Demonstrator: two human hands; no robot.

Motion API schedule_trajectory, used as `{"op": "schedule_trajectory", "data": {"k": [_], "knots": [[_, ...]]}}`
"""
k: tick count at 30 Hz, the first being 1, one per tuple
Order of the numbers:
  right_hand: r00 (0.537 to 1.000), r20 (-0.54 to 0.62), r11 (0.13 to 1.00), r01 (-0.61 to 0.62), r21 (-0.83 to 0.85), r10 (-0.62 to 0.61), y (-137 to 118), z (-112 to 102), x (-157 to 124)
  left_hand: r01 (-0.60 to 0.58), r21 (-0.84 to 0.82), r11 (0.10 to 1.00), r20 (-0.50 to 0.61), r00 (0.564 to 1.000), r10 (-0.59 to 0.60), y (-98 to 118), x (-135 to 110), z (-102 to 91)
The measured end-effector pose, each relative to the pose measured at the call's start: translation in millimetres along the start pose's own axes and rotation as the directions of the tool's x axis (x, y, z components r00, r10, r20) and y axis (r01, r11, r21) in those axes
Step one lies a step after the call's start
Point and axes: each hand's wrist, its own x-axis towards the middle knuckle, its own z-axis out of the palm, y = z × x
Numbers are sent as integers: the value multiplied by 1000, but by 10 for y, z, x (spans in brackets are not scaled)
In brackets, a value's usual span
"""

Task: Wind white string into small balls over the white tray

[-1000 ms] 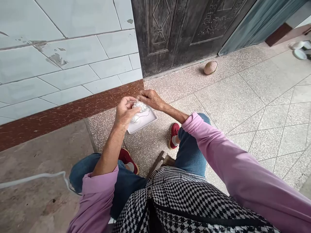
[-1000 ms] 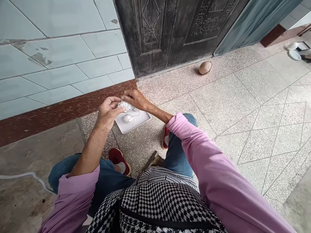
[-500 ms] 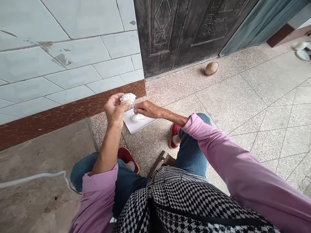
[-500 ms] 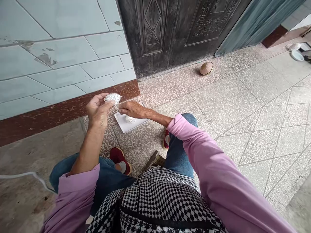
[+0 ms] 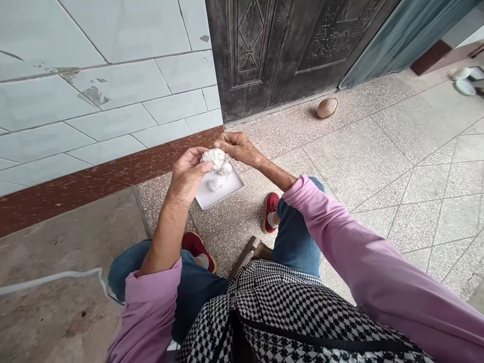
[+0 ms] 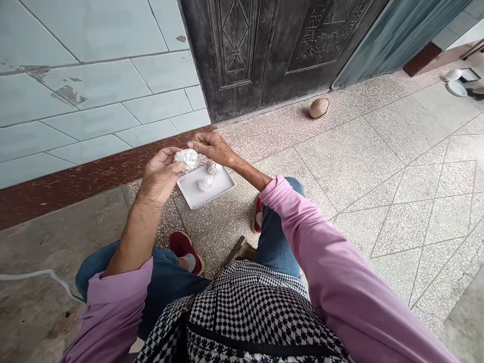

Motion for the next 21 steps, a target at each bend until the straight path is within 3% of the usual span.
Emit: {"op": "schedule_trajectory", "data": {"k": [3, 6, 10, 13, 16, 18, 21], "knots": [[998, 47, 993, -42, 107, 38, 89, 77, 10, 34, -70, 997, 20, 999, -33, -24, 11, 29], [996, 89, 983, -4, 181, -12, 230, 202, 49, 24, -134, 991, 6, 1000, -24, -47, 46, 26], [982, 146, 988, 102, 114, -118, 311, 340, 22, -79, -215, 973, -161, 986, 45, -70, 157, -113], [960, 258, 993, 117, -6, -112, 234, 366, -101, -153, -151, 977, -310, 946, 100, -116, 242, -275], [932, 356, 992, 106, -73, -73, 133, 349, -214, -178, -24, 984, -384, 910, 156, -185, 270, -364], [918, 379, 987, 150, -58, -117, 94, 313, -226, -150, 75, 986, -386, 907, 168, -217, 243, -355], [921, 309, 965, 260, -28, -239, 71, 199, -152, -59, 214, 975, -300, 946, 123, -214, 150, -271]]}}
